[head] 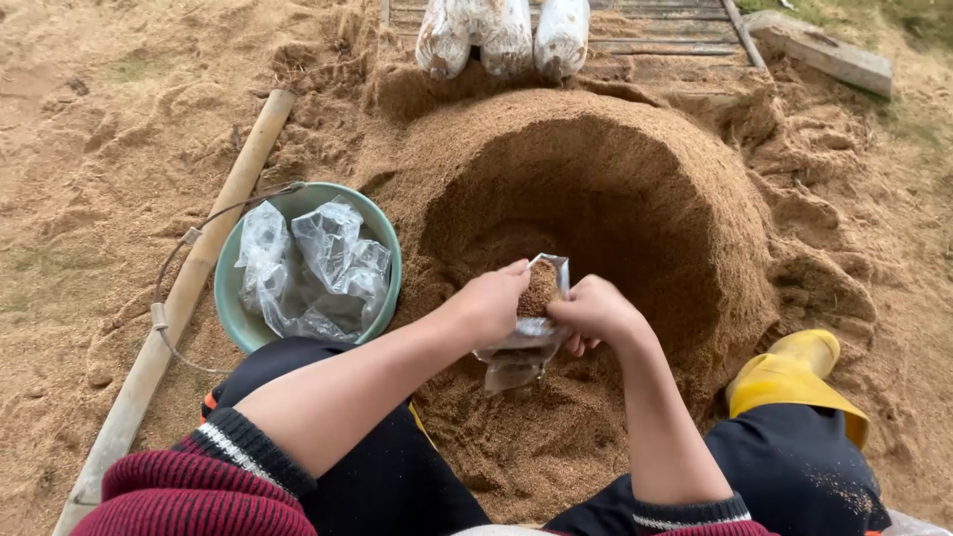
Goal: Filling small plastic bags with granular animal feed from a large pile using a small red scoop.
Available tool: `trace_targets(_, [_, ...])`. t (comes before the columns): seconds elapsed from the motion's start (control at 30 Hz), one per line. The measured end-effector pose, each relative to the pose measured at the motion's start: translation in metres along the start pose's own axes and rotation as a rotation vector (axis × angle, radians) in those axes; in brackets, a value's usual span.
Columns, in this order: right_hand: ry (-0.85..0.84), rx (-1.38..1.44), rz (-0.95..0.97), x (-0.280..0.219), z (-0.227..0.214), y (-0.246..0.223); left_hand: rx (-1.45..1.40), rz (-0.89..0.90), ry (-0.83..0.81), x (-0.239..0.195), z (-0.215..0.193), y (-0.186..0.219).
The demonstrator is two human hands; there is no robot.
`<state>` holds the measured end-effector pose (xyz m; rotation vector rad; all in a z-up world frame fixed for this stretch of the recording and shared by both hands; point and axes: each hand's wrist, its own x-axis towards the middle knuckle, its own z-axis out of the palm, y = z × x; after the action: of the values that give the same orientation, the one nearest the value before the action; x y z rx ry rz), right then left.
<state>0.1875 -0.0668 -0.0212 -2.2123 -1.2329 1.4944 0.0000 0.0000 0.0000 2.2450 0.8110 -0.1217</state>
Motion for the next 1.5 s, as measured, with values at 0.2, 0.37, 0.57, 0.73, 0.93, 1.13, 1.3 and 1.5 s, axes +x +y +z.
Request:
trace_targets(0.2, [-0.196,0.010,-0.124,-0.020,0.000,-0.010,-0.001,0.042,0.039,0.017,-0.001,-0.009])
trace_targets(0.37, [0.042,0.041,-0.112,0.011,0.000,0.017,-0.068,0.027,0.023,0.003,-0.014,0.002])
trace_targets(0.57, [0.092,0.185,-0.268,-0.008,-0.007,-0.007,-0.092,0.033,0.087,-0.005,-0.044,-0.005])
trace_targets(0.73, [0.054,0.175,-0.275,-0.013,0.000,-0.014,0.012,0.029,0.056,-0.006,-0.044,-0.007])
trace_targets(0.93, [0.153,0.129,-0.323,-0.009,0.005,-0.009,-0.027,0.068,0.104,0.011,-0.032,-0.035])
trace_targets(1.13, [0.136,0.262,-0.146,0.005,0.008,-0.006,-0.065,0.001,0.040,0.014,-0.031,-0.046])
trace_targets(1.3, [0.185,0.500,-0.220,0.026,0.026,0.003,-0.003,-0.006,-0.020,0.002,-0.042,-0.030])
trace_targets(1.5, [0.291,0.381,-0.213,0.065,0.045,0.031,0.177,-0.080,-0.097,0.034,-0.006,-0.068])
